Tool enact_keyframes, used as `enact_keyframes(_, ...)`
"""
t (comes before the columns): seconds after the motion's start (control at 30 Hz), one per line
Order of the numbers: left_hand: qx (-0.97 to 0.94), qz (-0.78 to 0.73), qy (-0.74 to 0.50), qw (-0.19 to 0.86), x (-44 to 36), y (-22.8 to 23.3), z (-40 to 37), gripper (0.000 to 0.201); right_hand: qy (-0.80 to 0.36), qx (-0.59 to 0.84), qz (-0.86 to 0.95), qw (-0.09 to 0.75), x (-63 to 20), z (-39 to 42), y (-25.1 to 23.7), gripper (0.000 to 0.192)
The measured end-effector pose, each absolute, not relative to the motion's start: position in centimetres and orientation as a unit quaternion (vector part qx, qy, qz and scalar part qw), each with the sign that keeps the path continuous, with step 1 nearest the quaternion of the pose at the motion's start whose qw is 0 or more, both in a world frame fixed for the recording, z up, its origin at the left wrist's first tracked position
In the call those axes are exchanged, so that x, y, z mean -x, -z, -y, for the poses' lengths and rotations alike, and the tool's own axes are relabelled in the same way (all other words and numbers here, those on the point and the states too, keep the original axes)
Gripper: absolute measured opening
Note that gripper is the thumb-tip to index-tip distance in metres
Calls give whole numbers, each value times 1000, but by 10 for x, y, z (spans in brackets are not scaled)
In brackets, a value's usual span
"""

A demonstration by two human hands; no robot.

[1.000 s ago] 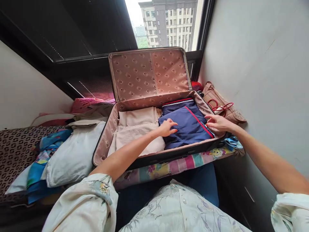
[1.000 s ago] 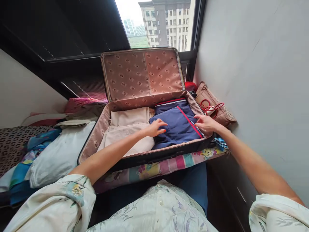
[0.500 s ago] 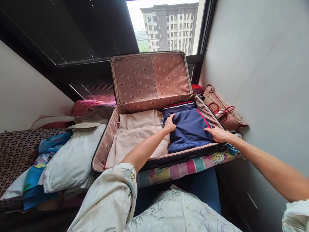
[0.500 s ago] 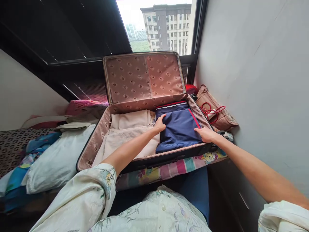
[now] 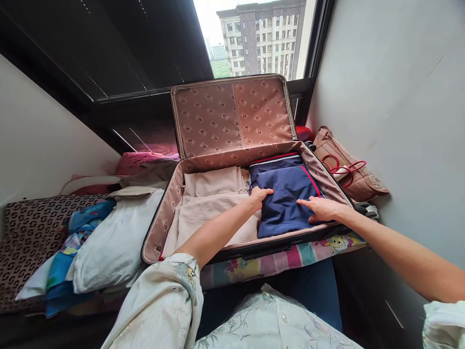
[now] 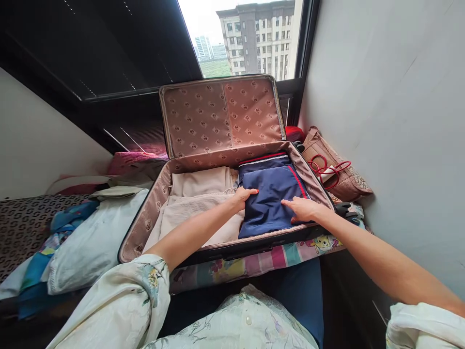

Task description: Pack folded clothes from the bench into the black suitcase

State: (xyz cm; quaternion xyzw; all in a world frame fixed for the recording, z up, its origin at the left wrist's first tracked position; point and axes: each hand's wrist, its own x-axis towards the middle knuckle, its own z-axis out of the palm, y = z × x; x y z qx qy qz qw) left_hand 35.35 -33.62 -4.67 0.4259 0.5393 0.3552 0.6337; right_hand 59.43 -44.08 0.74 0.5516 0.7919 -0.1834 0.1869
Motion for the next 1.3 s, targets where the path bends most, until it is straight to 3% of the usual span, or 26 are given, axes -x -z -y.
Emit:
enact_keyframes(0.13, -481, -533, -355, 599, -363, 53, 337, 56, 201, -562, -786, 164, -614, 450, 2, 82)
enact_keyframes(0.23, -488, -573, -335, 567, -363, 55, 334, 64, 205, -579, -778, 132, -622, 457, 2, 73)
enact_keyframes(0.3, -528, -627, -307, 484, -357, 53, 335, 77, 190, -590, -776, 116, -624, 462, -2, 65)
enact_keyframes(0.37, -627, -648, -270, 338, -347, 49, 341, 88, 177, -588, -783, 104, -625, 466, -9, 63)
enact_keyframes(0.47, -828, -506, -172, 170, -330, 44, 361, 100, 198, -556, -802, 94, -624, 467, -18, 70)
enact_keyframes(0.57, -932, -325, -18, 162, -322, 48, 384, 111, 238, -548, -791, 134, -616, 458, -14, 88)
enact_keyframes(0.67, -936, -282, 52, 205, -325, 64, 399, 104, 247, -571, -754, 213, -601, 447, 3, 113)
enact_keyframes(0.8, -922, -287, -15, 261, -336, 78, 399, 96, 253, -570, -734, 269, -587, 442, 14, 127)
enact_keyframes(0.9, -888, -326, -49, 321, -342, 67, 394, 91, 231, -546, -755, 279, -583, 438, 1, 119)
enact_keyframes(1.0, -888, -317, -75, 326, -336, 49, 397, 87, 126, -556, -797, 201, -574, 420, -13, 105)
enact_keyframes(1.13, -969, -189, -25, 156, -310, 44, 416, 63, -30, -613, -787, 62, -544, 379, 10, 82)
enact_keyframes(1.23, -987, -142, 34, 62, -288, 48, 426, 49, 0, -648, -761, 45, -519, 355, 56, 75)
enact_keyframes(1.3, -989, -124, 27, 73, -267, 41, 420, 51, 23, -669, -742, 39, -512, 347, 87, 77)
